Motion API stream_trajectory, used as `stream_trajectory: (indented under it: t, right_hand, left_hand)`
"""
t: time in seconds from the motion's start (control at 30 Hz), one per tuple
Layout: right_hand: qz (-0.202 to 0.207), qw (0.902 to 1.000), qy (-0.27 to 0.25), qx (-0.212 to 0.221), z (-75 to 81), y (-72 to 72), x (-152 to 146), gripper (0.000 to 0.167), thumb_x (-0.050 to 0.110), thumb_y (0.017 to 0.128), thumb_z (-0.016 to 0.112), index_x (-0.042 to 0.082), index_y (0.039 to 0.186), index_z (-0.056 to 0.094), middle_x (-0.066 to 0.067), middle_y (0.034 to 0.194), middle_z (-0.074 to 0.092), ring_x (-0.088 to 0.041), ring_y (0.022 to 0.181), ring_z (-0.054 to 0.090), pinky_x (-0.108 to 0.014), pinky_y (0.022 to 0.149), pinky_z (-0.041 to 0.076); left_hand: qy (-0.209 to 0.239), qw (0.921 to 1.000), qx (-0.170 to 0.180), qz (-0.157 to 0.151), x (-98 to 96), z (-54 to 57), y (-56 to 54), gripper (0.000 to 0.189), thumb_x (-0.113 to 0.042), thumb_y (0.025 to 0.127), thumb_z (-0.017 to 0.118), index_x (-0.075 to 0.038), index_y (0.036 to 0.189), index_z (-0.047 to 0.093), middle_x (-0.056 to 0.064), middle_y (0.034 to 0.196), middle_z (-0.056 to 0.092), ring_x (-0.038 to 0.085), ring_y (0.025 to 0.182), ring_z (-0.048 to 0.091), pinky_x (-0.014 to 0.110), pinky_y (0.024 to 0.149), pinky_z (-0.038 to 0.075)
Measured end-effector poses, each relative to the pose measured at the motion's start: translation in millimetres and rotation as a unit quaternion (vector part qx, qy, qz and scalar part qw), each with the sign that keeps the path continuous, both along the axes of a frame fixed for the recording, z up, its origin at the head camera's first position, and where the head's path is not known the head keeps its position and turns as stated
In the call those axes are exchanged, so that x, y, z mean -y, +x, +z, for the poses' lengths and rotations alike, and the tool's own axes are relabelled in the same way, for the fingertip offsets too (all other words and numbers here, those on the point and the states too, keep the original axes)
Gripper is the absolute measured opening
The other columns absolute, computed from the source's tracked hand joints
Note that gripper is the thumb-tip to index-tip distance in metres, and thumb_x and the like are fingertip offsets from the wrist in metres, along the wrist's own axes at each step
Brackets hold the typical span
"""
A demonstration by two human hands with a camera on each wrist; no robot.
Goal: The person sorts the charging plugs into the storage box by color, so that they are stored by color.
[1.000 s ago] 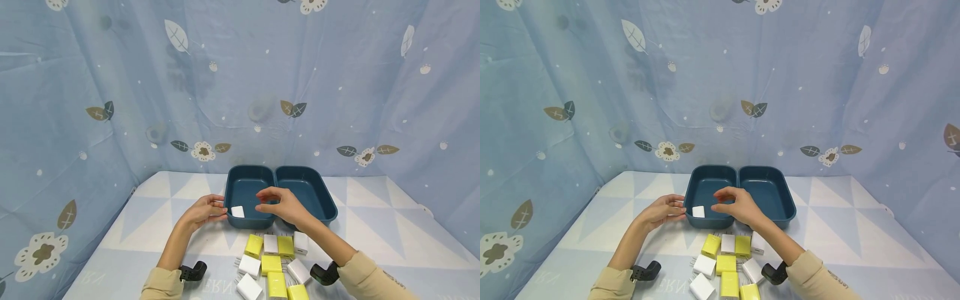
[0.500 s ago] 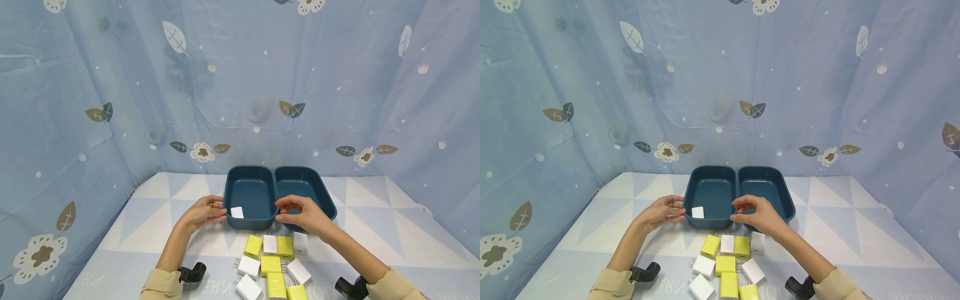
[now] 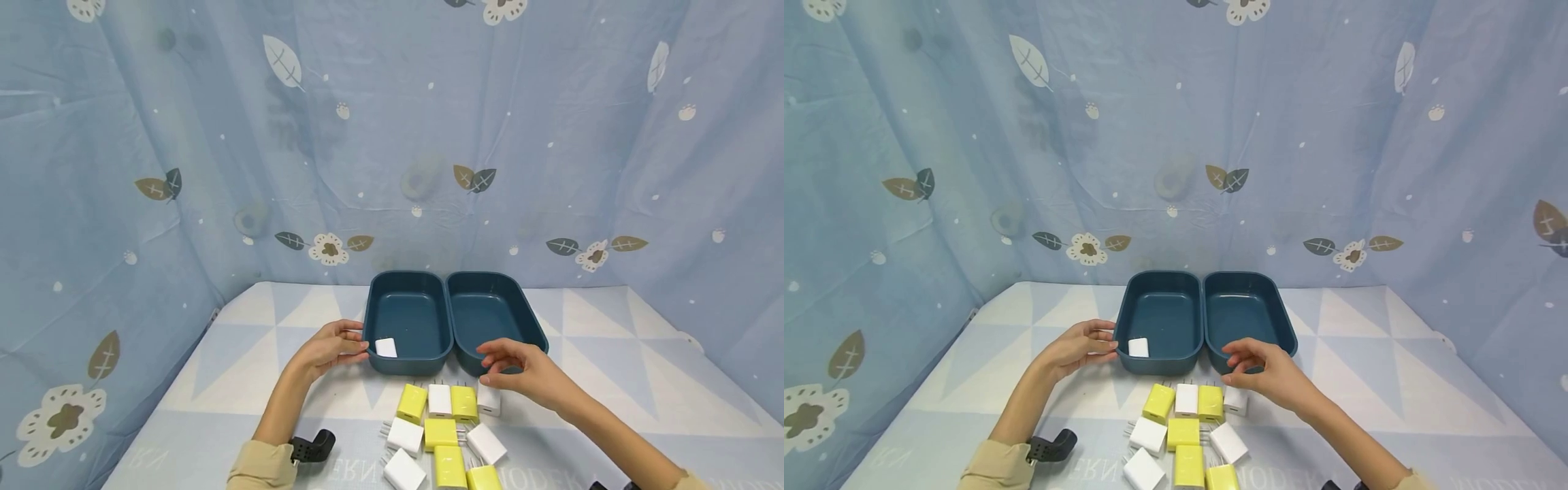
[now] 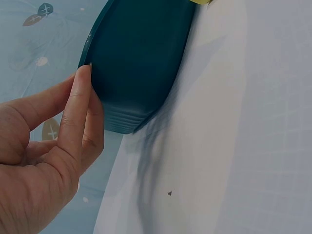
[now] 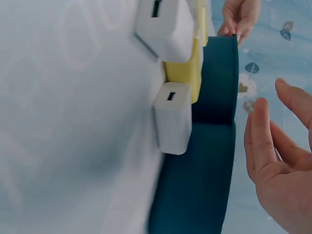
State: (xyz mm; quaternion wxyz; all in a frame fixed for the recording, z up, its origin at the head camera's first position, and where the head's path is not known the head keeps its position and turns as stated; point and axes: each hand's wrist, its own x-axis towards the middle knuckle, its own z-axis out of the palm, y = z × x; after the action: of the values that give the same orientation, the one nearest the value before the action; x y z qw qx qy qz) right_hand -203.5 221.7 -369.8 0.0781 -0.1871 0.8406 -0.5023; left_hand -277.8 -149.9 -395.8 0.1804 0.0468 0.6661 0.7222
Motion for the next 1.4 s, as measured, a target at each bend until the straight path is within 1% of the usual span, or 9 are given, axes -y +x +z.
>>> stream_trajectory:
  t: [0.3, 0.4, 0.47, 0.6, 0.7, 0.83, 0.97, 1.07, 1.4]
  right_hand:
    - [0.039, 0.9987, 0.013, 0.030, -15.1, 6.6, -13.0, 0.060, 0.020, 0.085, 0.080, -0.006, 0.133, 0.053, -0.014, 0.103, 0.062, -0.021, 0.087, 0.063, -0.025, 0.076, 0.055]
    - [0.058, 0.9979, 0.014, 0.025, -20.9, 8.9, -16.9, 0.060, 0.017, 0.086, 0.079, -0.009, 0.132, 0.051, -0.013, 0.100, 0.062, -0.019, 0.084, 0.063, -0.024, 0.074, 0.055]
    - [0.061, 0.9978, 0.017, 0.018, -24.3, 10.3, -19.1, 0.059, 0.016, 0.085, 0.079, -0.010, 0.130, 0.052, -0.012, 0.097, 0.062, -0.017, 0.082, 0.063, -0.025, 0.071, 0.056]
    - [0.046, 0.9982, 0.037, -0.005, -30.9, 11.7, -20.7, 0.056, 0.018, 0.083, 0.081, -0.010, 0.125, 0.055, -0.010, 0.092, 0.061, -0.014, 0.078, 0.061, -0.024, 0.066, 0.056]
    - [0.026, 0.9983, 0.052, -0.009, -35.0, 11.5, -19.9, 0.055, 0.018, 0.081, 0.083, -0.008, 0.122, 0.057, -0.007, 0.089, 0.060, -0.012, 0.076, 0.059, -0.023, 0.063, 0.055]
    - [0.005, 0.9975, 0.069, -0.010, -39.9, 10.5, -18.0, 0.059, 0.018, 0.078, 0.085, -0.007, 0.123, 0.056, -0.006, 0.088, 0.058, -0.012, 0.075, 0.057, -0.023, 0.060, 0.054]
    - [-0.003, 0.9948, 0.098, -0.027, -44.7, 9.2, -16.1, 0.063, 0.019, 0.077, 0.087, -0.005, 0.126, 0.055, -0.003, 0.088, 0.057, -0.011, 0.076, 0.056, -0.023, 0.061, 0.053]
    - [-0.010, 0.9925, 0.117, -0.035, -47.5, 8.4, -14.9, 0.063, 0.021, 0.076, 0.088, -0.003, 0.125, 0.057, -0.001, 0.088, 0.057, -0.011, 0.076, 0.056, -0.023, 0.063, 0.052]
    - [-0.027, 0.9928, 0.111, -0.036, -48.2, 9.1, -10.8, 0.050, 0.021, 0.076, 0.087, 0.002, 0.116, 0.063, -0.002, 0.086, 0.055, -0.013, 0.075, 0.053, -0.023, 0.059, 0.048]
  left_hand:
    - [0.003, 1.0000, 0.004, -0.003, -0.2, 0.2, 1.2, 0.053, 0.015, 0.091, 0.058, 0.015, 0.138, 0.034, 0.012, 0.098, 0.050, 0.019, 0.085, 0.063, 0.033, 0.084, 0.060]
    - [0.002, 1.0000, 0.005, -0.004, 0.4, 1.7, 1.2, 0.053, 0.015, 0.091, 0.058, 0.015, 0.139, 0.034, 0.012, 0.099, 0.050, 0.019, 0.085, 0.062, 0.035, 0.086, 0.059]
    - [0.001, 1.0000, 0.006, -0.004, 0.3, 2.5, 1.0, 0.054, 0.014, 0.091, 0.058, 0.015, 0.139, 0.034, 0.013, 0.099, 0.050, 0.020, 0.085, 0.062, 0.036, 0.087, 0.059]
    - [-0.001, 1.0000, 0.006, -0.002, -0.2, 2.8, 1.0, 0.054, 0.014, 0.091, 0.058, 0.015, 0.139, 0.034, 0.013, 0.100, 0.050, 0.019, 0.084, 0.062, 0.035, 0.086, 0.059]
    - [-0.002, 1.0000, 0.006, -0.001, -0.4, 2.4, 1.1, 0.053, 0.014, 0.092, 0.059, 0.014, 0.139, 0.034, 0.013, 0.100, 0.050, 0.019, 0.084, 0.062, 0.035, 0.085, 0.060]
    - [-0.002, 1.0000, 0.005, -0.002, -0.3, 1.8, 1.0, 0.053, 0.014, 0.092, 0.058, 0.014, 0.139, 0.034, 0.013, 0.100, 0.050, 0.019, 0.083, 0.062, 0.036, 0.087, 0.059]
    - [-0.002, 1.0000, 0.006, 0.000, -0.2, 1.5, 0.4, 0.052, 0.014, 0.091, 0.059, 0.014, 0.138, 0.036, 0.012, 0.098, 0.051, 0.019, 0.083, 0.063, 0.036, 0.086, 0.059]
    - [-0.002, 1.0000, 0.007, 0.001, -0.4, 1.3, -0.2, 0.052, 0.014, 0.091, 0.059, 0.013, 0.138, 0.036, 0.011, 0.098, 0.051, 0.019, 0.083, 0.063, 0.035, 0.086, 0.060]
    - [-0.001, 1.0000, 0.007, 0.006, -1.4, 1.3, 0.6, 0.051, 0.014, 0.091, 0.059, 0.013, 0.137, 0.037, 0.013, 0.099, 0.051, 0.019, 0.082, 0.063, 0.035, 0.085, 0.060]
